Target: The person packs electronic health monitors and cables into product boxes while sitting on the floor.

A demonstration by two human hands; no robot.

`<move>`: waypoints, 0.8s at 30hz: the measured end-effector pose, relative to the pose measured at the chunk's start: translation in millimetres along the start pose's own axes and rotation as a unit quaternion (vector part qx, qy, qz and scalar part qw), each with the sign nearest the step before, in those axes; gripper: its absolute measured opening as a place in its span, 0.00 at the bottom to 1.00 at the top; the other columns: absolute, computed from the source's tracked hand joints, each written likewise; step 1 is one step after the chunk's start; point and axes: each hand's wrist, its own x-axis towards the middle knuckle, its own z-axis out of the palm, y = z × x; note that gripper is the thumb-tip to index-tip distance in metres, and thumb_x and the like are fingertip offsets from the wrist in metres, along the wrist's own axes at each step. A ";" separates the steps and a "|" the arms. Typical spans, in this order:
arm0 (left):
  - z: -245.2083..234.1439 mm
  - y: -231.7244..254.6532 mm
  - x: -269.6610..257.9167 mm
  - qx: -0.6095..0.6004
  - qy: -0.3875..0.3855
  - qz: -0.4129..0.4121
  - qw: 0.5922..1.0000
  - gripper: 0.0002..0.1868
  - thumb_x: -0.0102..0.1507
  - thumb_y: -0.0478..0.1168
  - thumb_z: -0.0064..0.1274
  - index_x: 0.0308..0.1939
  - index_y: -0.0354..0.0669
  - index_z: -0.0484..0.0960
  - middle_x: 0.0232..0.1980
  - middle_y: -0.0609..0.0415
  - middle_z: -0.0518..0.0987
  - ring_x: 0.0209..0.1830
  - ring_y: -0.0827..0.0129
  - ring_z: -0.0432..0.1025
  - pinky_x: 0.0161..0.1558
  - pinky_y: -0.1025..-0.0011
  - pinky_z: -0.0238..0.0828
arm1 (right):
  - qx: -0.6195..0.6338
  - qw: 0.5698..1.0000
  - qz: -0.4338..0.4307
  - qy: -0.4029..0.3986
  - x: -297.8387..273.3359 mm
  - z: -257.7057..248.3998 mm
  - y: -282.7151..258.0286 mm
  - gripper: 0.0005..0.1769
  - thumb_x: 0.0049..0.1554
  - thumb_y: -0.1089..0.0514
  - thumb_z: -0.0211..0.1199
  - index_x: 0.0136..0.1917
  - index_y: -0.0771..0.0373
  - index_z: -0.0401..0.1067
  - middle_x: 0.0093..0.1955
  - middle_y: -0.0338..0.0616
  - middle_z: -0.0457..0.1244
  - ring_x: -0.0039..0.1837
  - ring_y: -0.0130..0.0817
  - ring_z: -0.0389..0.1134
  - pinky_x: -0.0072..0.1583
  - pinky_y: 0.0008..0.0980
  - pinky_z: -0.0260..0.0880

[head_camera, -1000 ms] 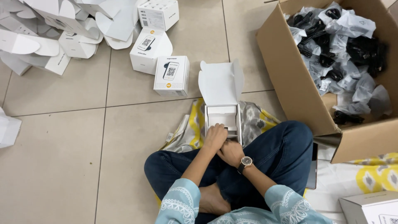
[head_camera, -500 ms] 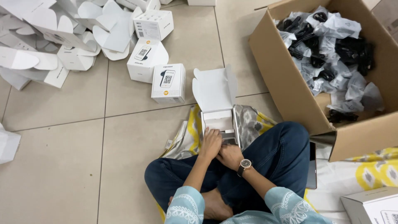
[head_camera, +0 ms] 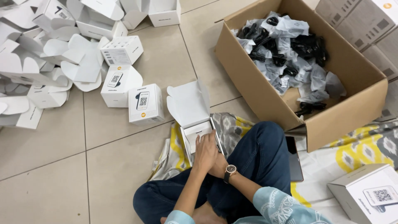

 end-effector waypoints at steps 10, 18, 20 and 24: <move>-11.9 170.9 124.4 -0.198 0.095 0.171 0.961 0.21 0.69 0.34 0.47 0.66 0.33 0.70 0.63 0.36 0.73 0.67 0.43 0.65 0.71 0.55 0.58 | 0.505 0.860 0.072 0.023 -142.4 -237.0 73.0 0.14 0.62 0.65 0.53 0.58 0.70 0.75 0.55 0.47 0.72 0.57 0.35 0.74 0.61 0.35 0.74; 85.3 203.5 153.5 -0.121 0.073 0.224 0.964 0.16 0.68 0.47 0.48 0.49 0.35 0.77 0.57 0.42 0.76 0.69 0.51 0.65 0.76 0.45 0.48 | 0.244 0.862 0.181 0.405 -100.0 -351.9 213.3 0.11 0.66 0.63 0.55 0.60 0.69 0.72 0.52 0.46 0.70 0.55 0.31 0.72 0.57 0.32 0.73; 84.6 204.1 154.1 -0.123 0.068 0.218 0.966 0.15 0.69 0.46 0.47 0.47 0.37 0.77 0.56 0.43 0.76 0.70 0.51 0.64 0.76 0.43 0.46 | 0.106 0.905 0.235 0.338 -67.2 -344.5 266.0 0.11 0.62 0.62 0.57 0.56 0.65 0.75 0.52 0.49 0.71 0.55 0.41 0.72 0.56 0.40 0.73; 90.5 202.9 152.1 -0.118 0.067 0.208 0.969 0.14 0.70 0.47 0.46 0.44 0.39 0.77 0.56 0.44 0.76 0.73 0.53 0.62 0.77 0.40 0.45 | -0.290 0.906 0.309 0.015 -48.1 -243.5 442.0 0.11 0.55 0.58 0.62 0.51 0.56 0.80 0.61 0.51 0.69 0.59 0.49 0.72 0.57 0.45 0.73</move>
